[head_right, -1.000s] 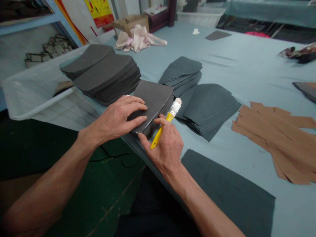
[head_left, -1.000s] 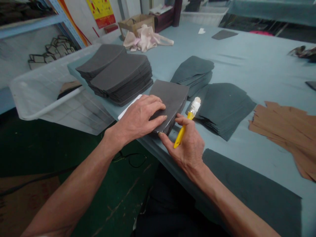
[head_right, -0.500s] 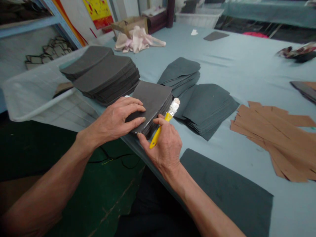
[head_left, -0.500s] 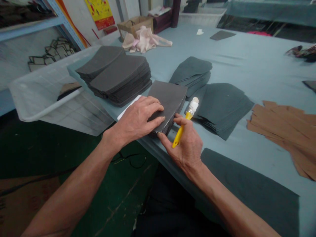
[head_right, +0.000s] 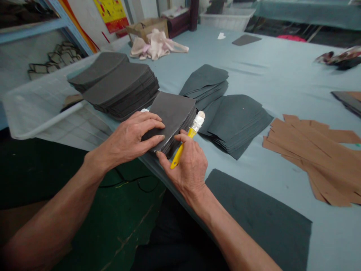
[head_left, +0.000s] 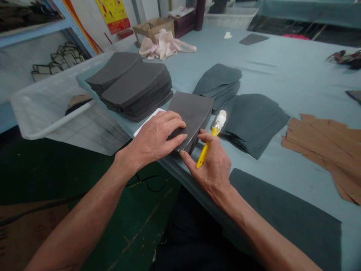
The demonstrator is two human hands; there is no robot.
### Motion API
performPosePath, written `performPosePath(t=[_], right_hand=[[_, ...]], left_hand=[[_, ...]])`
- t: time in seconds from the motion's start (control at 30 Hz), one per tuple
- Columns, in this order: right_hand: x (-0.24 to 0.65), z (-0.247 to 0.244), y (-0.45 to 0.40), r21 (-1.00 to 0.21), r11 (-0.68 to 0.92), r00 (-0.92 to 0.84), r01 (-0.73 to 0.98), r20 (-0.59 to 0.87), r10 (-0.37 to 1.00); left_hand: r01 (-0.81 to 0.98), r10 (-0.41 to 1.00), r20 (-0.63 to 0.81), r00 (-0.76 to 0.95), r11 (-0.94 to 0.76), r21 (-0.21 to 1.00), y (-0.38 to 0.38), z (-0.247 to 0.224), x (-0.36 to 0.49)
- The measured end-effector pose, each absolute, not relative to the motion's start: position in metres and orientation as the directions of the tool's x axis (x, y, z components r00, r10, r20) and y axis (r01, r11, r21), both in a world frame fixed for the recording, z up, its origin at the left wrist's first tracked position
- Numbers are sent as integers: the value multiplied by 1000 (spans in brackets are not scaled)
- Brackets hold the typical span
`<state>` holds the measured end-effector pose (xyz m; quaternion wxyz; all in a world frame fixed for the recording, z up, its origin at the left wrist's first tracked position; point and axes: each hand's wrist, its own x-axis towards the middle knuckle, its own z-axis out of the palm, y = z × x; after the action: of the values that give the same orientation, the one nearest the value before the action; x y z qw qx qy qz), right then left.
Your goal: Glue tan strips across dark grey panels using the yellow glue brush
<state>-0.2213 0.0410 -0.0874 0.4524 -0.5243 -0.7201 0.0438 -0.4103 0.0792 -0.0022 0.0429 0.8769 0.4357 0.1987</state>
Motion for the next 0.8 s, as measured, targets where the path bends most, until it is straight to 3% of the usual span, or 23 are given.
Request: performPosePath(t=[0.8], right_hand=[[-220, -87, 41, -531, 446, -54, 721, 598, 800]], left_hand=[[734, 767, 304, 565, -636, 240, 69, 0, -417]])
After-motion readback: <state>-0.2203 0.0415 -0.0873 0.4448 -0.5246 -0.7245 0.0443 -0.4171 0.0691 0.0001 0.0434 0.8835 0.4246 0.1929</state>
